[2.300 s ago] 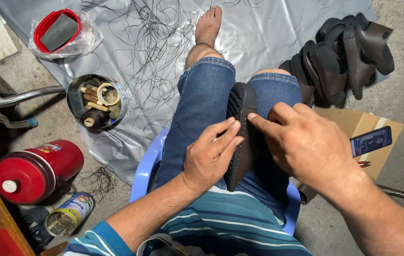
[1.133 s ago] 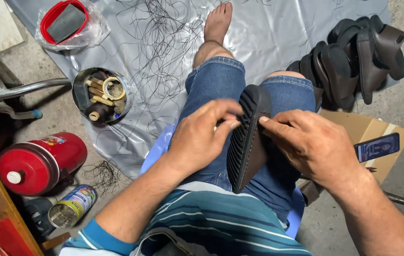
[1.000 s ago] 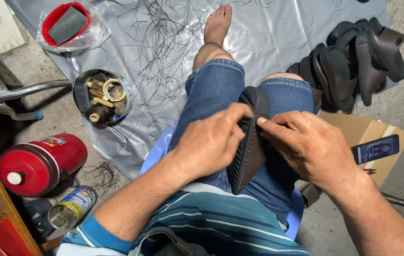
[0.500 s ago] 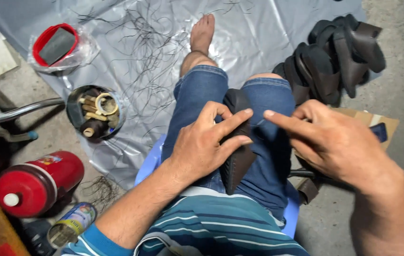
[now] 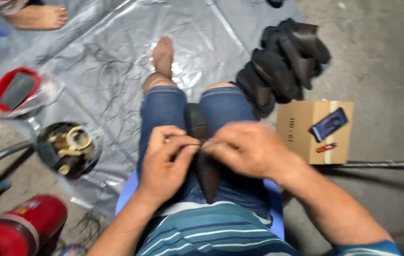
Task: The person sits on a blue plastic chair and sews a brown sandal using a needle and thread. They pull the thread through the sandal's sole and upper repeatedly, occasionally adjusting the sandal's position on their lap. A stack of similar sandals is visible on the floor nearby.
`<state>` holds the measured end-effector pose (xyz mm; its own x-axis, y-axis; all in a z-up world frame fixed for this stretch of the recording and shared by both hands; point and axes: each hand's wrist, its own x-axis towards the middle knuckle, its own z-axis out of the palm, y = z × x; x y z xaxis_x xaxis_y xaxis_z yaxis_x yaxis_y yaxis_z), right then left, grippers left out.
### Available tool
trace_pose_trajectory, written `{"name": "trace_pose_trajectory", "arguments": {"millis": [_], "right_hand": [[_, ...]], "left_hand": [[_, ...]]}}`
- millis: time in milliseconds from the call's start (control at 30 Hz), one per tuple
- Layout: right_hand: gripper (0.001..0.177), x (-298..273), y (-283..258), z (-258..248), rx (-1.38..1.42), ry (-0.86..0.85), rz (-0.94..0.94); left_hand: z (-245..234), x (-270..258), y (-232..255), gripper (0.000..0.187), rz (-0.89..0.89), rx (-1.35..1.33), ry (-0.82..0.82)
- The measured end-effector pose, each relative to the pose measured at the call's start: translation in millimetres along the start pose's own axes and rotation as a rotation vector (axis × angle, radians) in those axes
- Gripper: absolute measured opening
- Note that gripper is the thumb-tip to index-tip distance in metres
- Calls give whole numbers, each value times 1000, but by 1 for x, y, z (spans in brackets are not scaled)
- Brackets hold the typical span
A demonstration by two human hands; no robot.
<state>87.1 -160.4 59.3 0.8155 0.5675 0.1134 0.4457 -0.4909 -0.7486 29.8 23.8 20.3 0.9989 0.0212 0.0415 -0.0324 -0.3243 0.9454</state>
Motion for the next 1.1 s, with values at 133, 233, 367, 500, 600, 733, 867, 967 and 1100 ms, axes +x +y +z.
{"name": "trace_pose_trajectory", "arguments": {"millis": [133,233,367,500,600,733,867,967,1100], "right_hand": [[14,5,-11,-8,-445,-219,99],[16,1,0,-1,-579,-333,165],[10,10,1,-8,-137,-331,361],[7,13,15,-7,599,-152,539],[7,13,22,-13,909,-1,481],[13,36,21,-8,1019,20,458],[10,36,33,2,1250,-115,482],[11,37,40,6,1312,-43,493],[17,32,33,12,1280,64,530]], "left_hand": [[1,-10,1,10,136,308,-14],[3,-16,-6,9,113,289,-19],[2,-18,-4,10,76,235,-64],[-2,-14,2,27,36,101,-27],[-16,-12,1,28,15,321,-136],[-48,1,18,14,74,-98,-288],[-59,-1,38,18,34,-672,-513],[-35,3,20,39,-1,-216,-316],[-11,-8,-22,36,57,325,-234]]}}
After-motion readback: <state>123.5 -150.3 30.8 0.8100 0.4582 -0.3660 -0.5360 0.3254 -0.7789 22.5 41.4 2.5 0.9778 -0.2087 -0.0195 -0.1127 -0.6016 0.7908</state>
